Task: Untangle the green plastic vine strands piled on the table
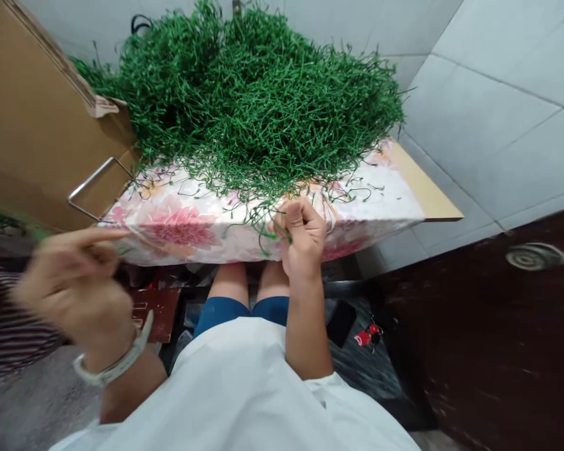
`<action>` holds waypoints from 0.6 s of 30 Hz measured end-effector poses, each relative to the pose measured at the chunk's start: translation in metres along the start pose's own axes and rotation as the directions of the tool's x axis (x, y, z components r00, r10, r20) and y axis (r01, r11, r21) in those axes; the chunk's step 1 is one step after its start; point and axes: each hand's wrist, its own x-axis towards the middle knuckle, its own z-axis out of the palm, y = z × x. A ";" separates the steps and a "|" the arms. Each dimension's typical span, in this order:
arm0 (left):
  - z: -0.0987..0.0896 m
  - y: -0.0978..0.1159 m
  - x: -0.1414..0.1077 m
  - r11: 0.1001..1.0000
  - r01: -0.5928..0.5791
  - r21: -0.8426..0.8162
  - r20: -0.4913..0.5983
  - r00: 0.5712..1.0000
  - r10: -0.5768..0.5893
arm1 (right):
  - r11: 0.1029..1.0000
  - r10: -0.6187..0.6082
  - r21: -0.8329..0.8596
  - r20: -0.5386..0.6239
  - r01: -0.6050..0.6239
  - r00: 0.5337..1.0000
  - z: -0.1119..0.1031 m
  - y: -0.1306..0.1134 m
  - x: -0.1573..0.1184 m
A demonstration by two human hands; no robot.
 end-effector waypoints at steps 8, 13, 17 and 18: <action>0.057 0.004 -0.019 0.968 0.193 -0.162 0.582 0.810 -0.064 | 0.999 0.014 -0.037 0.267 -0.004 0.964 0.012 0.007 -0.026; 0.066 0.010 -0.019 0.853 0.428 -0.300 0.663 0.736 -0.135 | 0.990 0.139 -0.063 0.299 -0.126 0.944 0.013 0.013 -0.033; 0.062 0.010 -0.023 0.789 0.541 -0.292 0.717 0.669 -0.193 | 0.999 0.033 -0.046 0.205 -0.024 0.978 0.013 0.016 -0.027; 0.061 0.010 -0.024 0.796 0.537 -0.281 0.733 0.655 -0.183 | 0.997 -0.007 -0.071 0.166 0.019 0.986 0.013 0.016 -0.025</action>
